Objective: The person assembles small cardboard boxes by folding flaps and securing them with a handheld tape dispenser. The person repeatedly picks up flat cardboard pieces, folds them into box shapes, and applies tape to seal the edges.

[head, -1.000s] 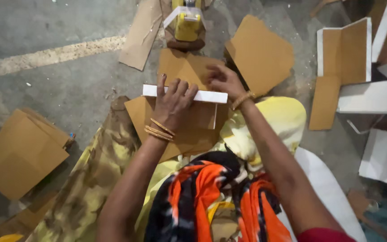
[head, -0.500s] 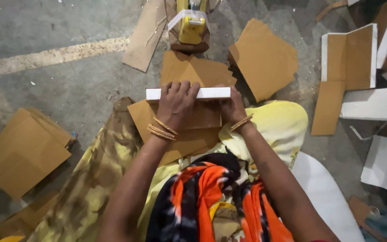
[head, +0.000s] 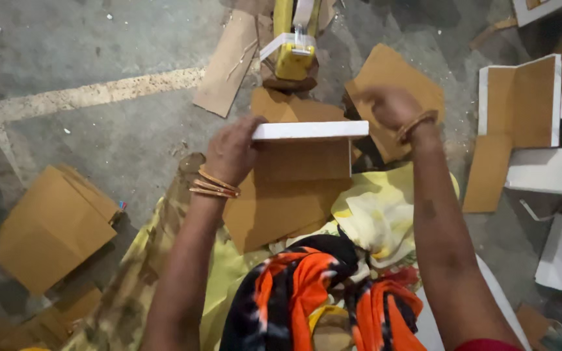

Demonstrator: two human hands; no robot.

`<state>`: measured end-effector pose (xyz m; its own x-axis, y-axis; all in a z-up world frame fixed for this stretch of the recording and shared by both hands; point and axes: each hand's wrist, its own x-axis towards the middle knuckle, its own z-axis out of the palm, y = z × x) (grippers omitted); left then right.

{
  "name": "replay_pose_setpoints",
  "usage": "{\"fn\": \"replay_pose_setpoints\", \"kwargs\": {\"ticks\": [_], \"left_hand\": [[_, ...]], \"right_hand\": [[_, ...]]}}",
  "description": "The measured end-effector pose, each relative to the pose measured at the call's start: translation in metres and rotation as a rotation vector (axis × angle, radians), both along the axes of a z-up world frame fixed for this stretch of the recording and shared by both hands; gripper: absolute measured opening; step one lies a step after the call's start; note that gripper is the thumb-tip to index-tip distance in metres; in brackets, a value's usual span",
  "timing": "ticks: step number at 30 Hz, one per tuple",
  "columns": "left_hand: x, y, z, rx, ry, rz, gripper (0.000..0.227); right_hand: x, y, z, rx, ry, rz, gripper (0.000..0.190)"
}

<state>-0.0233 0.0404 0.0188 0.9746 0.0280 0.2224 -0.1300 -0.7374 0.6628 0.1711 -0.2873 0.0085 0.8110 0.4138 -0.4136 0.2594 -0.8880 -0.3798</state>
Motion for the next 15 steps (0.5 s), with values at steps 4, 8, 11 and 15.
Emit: {"fn": "replay_pose_setpoints", "kwargs": {"ticks": [4,8,11,15], "left_hand": [[0.002,0.001,0.002,-0.002,-0.006,-0.014,0.045],[0.000,0.002,0.005,-0.003,0.005,-0.013,0.042],[0.002,-0.001,0.003,0.012,-0.005,-0.002,0.043],[0.016,-0.011,-0.008,-0.039,-0.073,-0.012,0.039]], "right_hand": [[0.032,0.071,0.024,0.543,0.160,-0.311,0.031],[0.037,0.137,0.030,0.637,0.236,-0.384,0.028],[0.020,0.142,0.035,0.864,0.175,-0.333,0.020],[-0.059,0.098,0.025,1.030,0.169,-0.234,0.011]]}}
